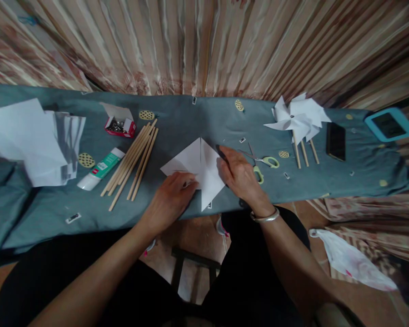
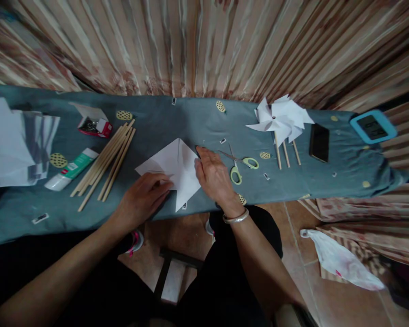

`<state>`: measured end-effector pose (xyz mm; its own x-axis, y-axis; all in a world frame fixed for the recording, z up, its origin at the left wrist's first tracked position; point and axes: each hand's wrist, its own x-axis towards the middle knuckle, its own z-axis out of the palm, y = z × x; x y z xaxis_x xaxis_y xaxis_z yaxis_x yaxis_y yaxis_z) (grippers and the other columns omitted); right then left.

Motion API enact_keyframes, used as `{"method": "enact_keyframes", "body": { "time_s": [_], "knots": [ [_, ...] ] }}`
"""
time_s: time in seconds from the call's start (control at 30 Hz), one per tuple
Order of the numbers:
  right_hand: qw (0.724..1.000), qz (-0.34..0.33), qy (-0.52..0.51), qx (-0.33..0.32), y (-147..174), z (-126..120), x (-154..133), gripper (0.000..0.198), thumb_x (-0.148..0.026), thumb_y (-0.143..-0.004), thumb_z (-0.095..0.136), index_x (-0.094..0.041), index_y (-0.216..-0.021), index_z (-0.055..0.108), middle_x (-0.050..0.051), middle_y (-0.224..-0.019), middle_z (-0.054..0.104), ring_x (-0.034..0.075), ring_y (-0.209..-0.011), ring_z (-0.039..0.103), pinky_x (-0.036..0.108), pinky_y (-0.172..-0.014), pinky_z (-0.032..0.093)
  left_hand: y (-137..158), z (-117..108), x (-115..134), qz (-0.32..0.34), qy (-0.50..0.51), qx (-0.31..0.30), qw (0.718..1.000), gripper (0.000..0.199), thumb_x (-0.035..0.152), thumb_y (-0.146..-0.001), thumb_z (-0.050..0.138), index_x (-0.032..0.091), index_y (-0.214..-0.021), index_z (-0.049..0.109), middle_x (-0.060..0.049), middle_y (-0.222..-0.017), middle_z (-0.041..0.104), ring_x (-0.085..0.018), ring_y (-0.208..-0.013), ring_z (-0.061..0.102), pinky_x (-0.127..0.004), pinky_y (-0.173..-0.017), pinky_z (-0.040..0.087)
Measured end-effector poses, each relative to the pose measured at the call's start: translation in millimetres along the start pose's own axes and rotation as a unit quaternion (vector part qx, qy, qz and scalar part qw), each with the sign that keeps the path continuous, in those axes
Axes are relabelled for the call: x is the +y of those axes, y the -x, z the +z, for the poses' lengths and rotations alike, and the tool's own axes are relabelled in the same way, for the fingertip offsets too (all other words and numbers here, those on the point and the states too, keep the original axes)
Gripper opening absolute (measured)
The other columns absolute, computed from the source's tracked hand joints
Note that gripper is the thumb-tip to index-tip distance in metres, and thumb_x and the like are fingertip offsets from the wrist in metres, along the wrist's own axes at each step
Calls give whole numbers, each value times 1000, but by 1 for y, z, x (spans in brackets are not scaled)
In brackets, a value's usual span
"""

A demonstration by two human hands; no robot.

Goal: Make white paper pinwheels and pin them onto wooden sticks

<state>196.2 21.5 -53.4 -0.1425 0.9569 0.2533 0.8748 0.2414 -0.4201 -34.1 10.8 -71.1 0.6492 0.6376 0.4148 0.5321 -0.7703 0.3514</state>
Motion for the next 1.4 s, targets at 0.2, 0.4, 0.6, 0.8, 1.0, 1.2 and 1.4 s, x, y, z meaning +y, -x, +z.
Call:
{"method": "enact_keyframes", "body": {
  "time_s": [0.2,0.4,0.6,0.8,1.0,1.2,1.4],
  "knots": [
    [983,131,-123,-29,24,-12,-1,37,-28,-87,59,-13,-120,61,9,-92,74,20,-72,70,35,-72,58,-1,-20,-20,-37,-60,43,997,27,5,-88,51,22,-97,70,-11,-119,63,-30,-114,55,-47,-92,48],
    [968,183,-163,-58,54,-17,-20,27,-32,-88,61,-15,-109,63,4,-76,72,16,-62,67,27,-57,52,6,-22,16,25,9,-24,999,16,25,-92,60,15,-104,64,-9,-104,65,-22,-91,61,-36,-80,55],
    [993,67,-92,-16,58,-25,-25,16,-24,-93,55,-18,-102,67,7,-94,75,21,-86,71,36,-82,55,8,-10,29,11,-8,-82,997,13,21,-93,58,12,-99,65,-9,-95,67,-22,-85,62,-34,-74,58],
    [976,19,-207,-59,58,-22,-21,28,-12,-93,46,-22,-109,67,7,-116,71,21,-112,65,42,-100,50,11,-10,26,14,5,-36,999,15,15,-96,50,12,-96,65,-7,-88,69,-18,-78,63,-29,-68,57],
    [933,76,-340,-90,51,-11,-25,21,-20,-89,62,-27,-107,70,5,-121,69,21,-115,64,42,-97,52,14,-9,27,-27,51,-30,998,15,16,-95,51,12,-94,65,-7,-89,68,-18,-79,63,-29,-69,57],
    [919,99,-373,-82,38,-5,-35,19,-25,-85,69,-29,-104,72,5,-128,66,22,-122,60,43,-101,49,11,-11,27,-34,58,-38,997,15,14,-93,51,12,-89,65,-7,-86,68,-20,-78,64,-31,-69,57],
    [932,95,-346,-56,33,-1,-34,3,-21,-83,69,-23,-81,70,6,-125,66,23,-122,60,44,-106,45,12,-10,29,-59,68,-23,996,12,18,-96,49,12,-96,60,-7,-86,68,-19,-77,64,-30,-67,57]
  ]
}}
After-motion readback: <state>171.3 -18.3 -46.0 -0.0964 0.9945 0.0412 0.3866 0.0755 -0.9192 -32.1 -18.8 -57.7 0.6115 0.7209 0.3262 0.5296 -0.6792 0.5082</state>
